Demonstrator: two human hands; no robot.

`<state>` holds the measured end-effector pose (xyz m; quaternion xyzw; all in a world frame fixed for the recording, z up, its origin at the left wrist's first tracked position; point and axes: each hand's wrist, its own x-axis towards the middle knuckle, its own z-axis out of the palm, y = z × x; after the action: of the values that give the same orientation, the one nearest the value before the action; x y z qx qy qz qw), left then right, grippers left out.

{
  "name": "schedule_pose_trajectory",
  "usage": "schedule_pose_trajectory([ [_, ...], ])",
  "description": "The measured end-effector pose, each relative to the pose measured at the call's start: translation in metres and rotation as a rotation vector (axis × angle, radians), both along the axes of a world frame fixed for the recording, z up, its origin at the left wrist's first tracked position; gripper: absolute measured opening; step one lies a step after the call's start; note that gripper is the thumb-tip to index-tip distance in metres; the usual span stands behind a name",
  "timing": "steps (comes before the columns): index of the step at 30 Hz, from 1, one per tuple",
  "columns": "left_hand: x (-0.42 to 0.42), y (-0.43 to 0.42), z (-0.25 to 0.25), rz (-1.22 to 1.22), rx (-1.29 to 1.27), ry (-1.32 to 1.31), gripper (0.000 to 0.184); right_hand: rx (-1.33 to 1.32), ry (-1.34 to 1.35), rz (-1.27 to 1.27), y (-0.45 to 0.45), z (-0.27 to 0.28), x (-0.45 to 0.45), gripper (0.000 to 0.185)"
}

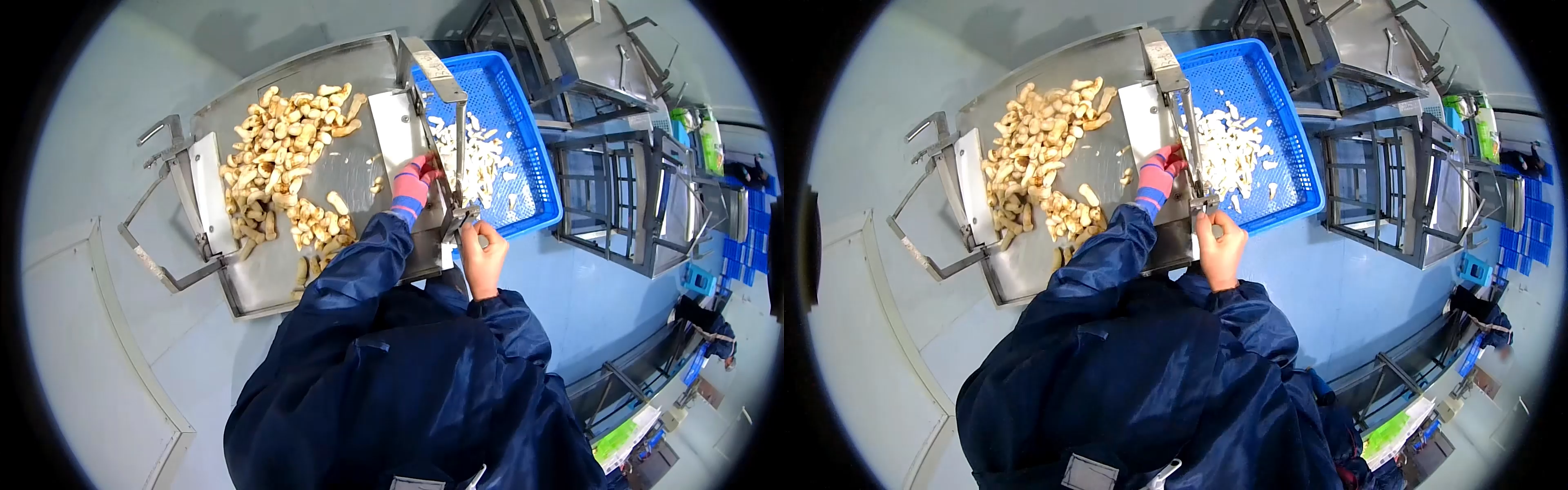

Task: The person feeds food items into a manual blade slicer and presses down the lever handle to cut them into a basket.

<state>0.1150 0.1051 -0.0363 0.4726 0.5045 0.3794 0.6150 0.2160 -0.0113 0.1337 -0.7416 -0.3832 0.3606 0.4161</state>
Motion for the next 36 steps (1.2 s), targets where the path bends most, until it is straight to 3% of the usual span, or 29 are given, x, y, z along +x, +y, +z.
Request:
schedule_pose_trajectory([
  [1,0.003,-0.001,0.003,0.057,-0.031,-0.152,0.037,0.085,-0.068,0.012,-0.002,-0.006,0.000,0.021],
  [4,0.003,0.001,-0.029,0.031,0.073,0.095,0.037,0.144,-0.156,-0.006,-0.027,-0.060,0.002,0.020],
  [7,0.002,0.000,-0.016,0.068,0.018,0.048,0.036,0.100,-0.105,0.013,-0.039,-0.095,0.005,0.022],
  [13,0.005,0.003,-0.006,0.109,0.002,0.181,0.031,0.134,-0.117,0.018,-0.039,-0.096,0.008,0.020],
  [15,0.004,0.002,0.003,0.094,0.041,0.274,0.031,0.208,-0.124,-0.021,-0.026,-0.064,0.001,0.020],
  [18,0.008,0.003,-0.018,0.130,0.029,0.153,0.025,0.097,-0.077,-0.021,-0.008,-0.018,-0.003,0.021],
  [20,0.009,0.002,-0.008,0.151,-0.003,0.216,0.024,0.120,-0.216,0.003,-0.020,-0.042,0.000,0.022],
  [22,0.010,0.002,-0.005,0.177,-0.002,0.260,0.024,0.163,-0.135,0.010,-0.035,-0.083,0.004,0.020],
  [25,0.014,-0.001,-0.016,0.169,0.064,0.382,0.023,0.107,-0.137,0.019,-0.038,-0.083,0.007,0.019],
  [26,0.017,0.000,-0.023,0.192,0.037,0.378,0.022,0.103,-0.123,0.017,-0.036,-0.080,0.004,0.018],
  [28,0.020,0.000,0.008,0.371,-0.196,-0.024,0.017,0.125,-0.108,0.026,-0.036,-0.078,0.005,0.018],
  [30,0.012,0.003,0.035,0.256,-0.107,-0.074,0.020,0.129,-0.044,0.003,-0.036,-0.084,0.006,0.018],
  [31,0.006,0.001,0.059,0.187,-0.078,-0.041,0.019,0.119,-0.043,0.007,-0.039,-0.086,0.006,0.018],
  [32,-0.002,-0.002,0.053,0.133,0.026,0.058,0.022,0.116,-0.045,0.009,-0.038,-0.088,0.008,0.019],
  [34,-0.044,-0.008,0.081,0.021,0.320,0.548,0.025,0.108,-0.071,0.017,-0.037,-0.087,0.008,0.019],
  [36,-0.099,-0.015,0.075,-0.017,0.519,1.064,0.027,0.099,-0.110,0.030,-0.035,-0.079,0.007,0.019],
])
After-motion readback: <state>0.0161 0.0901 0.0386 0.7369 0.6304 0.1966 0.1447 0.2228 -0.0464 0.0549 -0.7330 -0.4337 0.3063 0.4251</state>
